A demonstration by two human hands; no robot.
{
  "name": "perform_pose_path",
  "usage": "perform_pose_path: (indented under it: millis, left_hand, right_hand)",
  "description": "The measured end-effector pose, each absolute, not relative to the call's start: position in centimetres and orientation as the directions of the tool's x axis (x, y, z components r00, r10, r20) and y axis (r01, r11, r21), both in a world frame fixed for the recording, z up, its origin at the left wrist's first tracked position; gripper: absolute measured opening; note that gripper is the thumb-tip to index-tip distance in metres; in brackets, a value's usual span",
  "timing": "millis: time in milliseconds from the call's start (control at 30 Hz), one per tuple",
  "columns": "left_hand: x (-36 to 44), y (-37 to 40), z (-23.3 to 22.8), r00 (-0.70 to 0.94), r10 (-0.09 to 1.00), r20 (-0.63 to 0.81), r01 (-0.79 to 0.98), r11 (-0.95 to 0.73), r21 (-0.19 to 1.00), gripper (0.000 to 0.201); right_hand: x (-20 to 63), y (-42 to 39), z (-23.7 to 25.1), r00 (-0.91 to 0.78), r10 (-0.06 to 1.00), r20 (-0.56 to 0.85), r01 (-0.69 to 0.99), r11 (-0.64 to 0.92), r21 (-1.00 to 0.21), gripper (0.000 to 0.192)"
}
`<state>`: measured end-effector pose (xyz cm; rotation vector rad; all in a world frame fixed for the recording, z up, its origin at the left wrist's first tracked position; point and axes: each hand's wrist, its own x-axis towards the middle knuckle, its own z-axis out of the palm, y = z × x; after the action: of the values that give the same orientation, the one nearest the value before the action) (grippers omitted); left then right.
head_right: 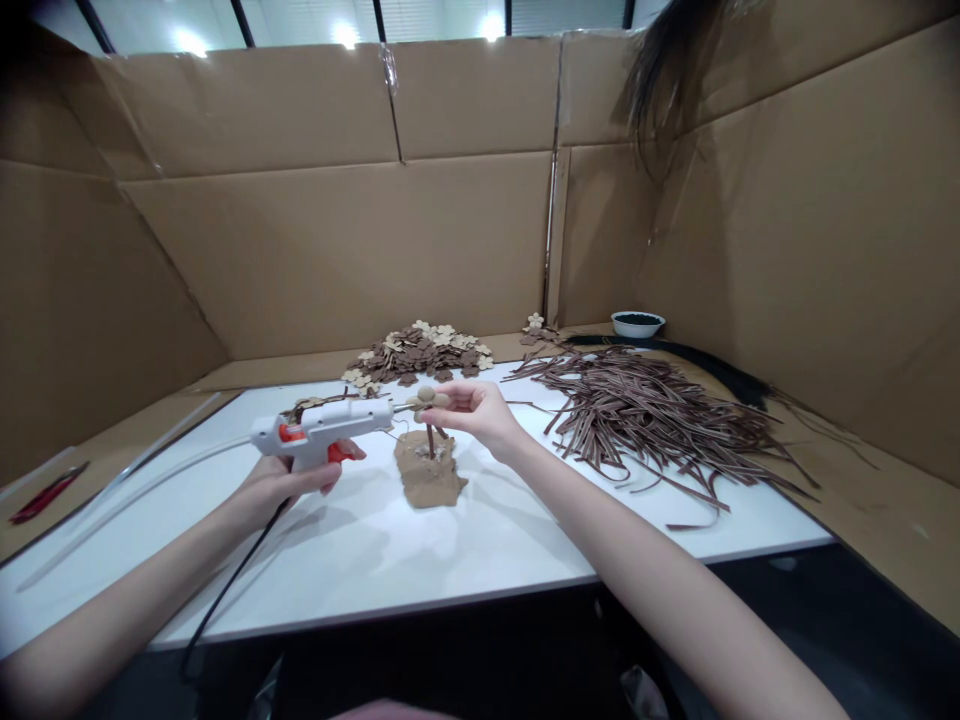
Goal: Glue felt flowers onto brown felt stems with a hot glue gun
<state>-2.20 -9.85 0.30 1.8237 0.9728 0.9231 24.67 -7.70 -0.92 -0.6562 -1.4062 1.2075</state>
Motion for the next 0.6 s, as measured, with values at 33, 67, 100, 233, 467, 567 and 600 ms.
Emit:
perform_pose_path:
  millis: [33,67,100,233,467,567,600]
  left_hand:
    - [-2.2,-9.8,0.3,0.428,0.879,0.209,0.249,-0.337,0.908,0.028]
    - [-2.2,-9.8,0.3,0.433,0.877,0.209,0.246,-0.338,0.908,0.028]
    - [-2.3,-9.8,0.3,0.437,0.875,0.209,0.243,-0.339,0.909,0.027]
    - [-2.5,-9.7,0.0,0.449,0.867,0.217,0.227,-0.345,0.911,0.028]
    - [-2.8,-9.4,-0.6,0.44,0.876,0.198,0.226,-0.322,0.919,0.029]
    - [-2.8,-9.3,-0.7,0.437,0.881,0.183,0.244,-0.312,0.918,0.028]
    - [-2.8,-9.2,-0.7,0.438,0.882,0.173,0.257,-0.307,0.916,0.028]
  right_hand:
    - [24.7,-7.7,-0.9,-0.236,0.897,0.374,-0.234,0.321,-0.918,0.033]
    - [24.8,-7.6,-0.9,-0.241,0.896,0.372,-0.231,0.32,-0.919,0.033]
    - [24.8,-7.6,-0.9,-0.244,0.896,0.372,-0.225,0.32,-0.92,0.033]
    - [25.1,-7.3,-0.8,-0.242,0.899,0.366,-0.195,0.325,-0.926,0.035]
    - [26.4,-6.3,-0.9,-0.291,0.895,0.336,-0.127,0.312,-0.941,0.037]
    - [27.5,-5.8,-0.6,-0.291,0.908,0.3,-0.078,0.29,-0.954,0.035]
    - [28.0,-5.7,-0.5,-0.283,0.914,0.29,-0.059,0.285,-0.957,0.034]
